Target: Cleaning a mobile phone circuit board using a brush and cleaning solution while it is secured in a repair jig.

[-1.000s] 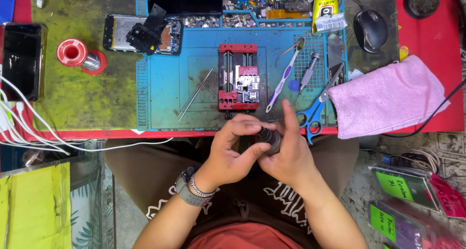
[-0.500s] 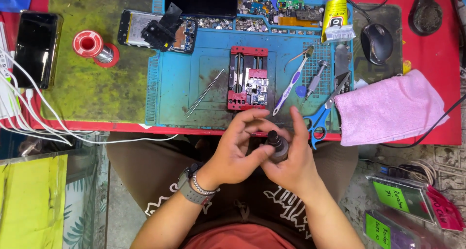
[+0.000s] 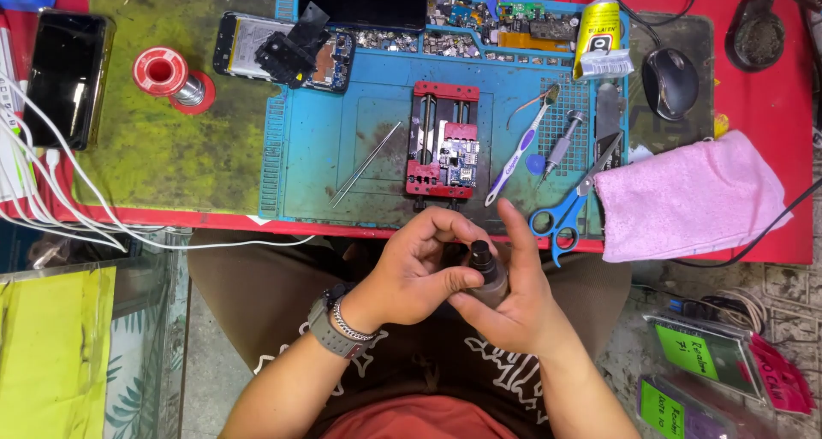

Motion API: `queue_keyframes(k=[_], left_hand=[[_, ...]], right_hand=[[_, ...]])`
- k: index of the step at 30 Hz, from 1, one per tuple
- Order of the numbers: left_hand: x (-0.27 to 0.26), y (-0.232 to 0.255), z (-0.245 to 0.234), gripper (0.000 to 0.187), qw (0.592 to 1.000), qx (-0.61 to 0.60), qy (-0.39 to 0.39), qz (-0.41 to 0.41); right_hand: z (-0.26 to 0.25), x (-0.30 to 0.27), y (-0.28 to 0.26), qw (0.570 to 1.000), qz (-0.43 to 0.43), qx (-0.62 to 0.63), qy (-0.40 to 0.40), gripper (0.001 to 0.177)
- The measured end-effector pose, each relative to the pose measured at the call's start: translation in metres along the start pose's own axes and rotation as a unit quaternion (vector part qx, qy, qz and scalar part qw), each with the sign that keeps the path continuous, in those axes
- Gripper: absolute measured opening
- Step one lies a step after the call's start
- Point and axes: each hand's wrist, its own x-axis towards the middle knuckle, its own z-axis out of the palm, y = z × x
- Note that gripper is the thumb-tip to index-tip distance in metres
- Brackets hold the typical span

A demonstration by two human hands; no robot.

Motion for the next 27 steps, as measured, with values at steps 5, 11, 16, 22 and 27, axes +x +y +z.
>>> queue_keyframes(k=[5,11,16,22,27], left_hand=[[0.01,-0.003,-0.017,0.046,0.999,0.036,-0.037,-0.01],[0.026,0.041,-0.081,0.037,0.854,0.473,0.071,0.203],[0.018,0.037,-0.161,0.018,0.782,0.542,0.176,0.252],[0.016,0.037,-0.165,0.011,0.808,0.482,0.243,0.237],[0.016,0.04,-0.166,0.01,0.818,0.482,0.222,0.222]], right_hand=[[0.005,0.007,-0.005,0.97,0.033,0.237,-0.048,0.088],[-0.011,0.05,-0.04,0.952,0.181,-0.245,0.019,0.081],[-0.013,0.082,-0.039,0.822,0.288,-0.484,-0.086,0.078],[-0.011,0.097,-0.031,0.764,0.333,-0.53,-0.157,0.078],[-0.007,0.099,-0.033,0.764,0.343,-0.525,-0.153,0.076]])
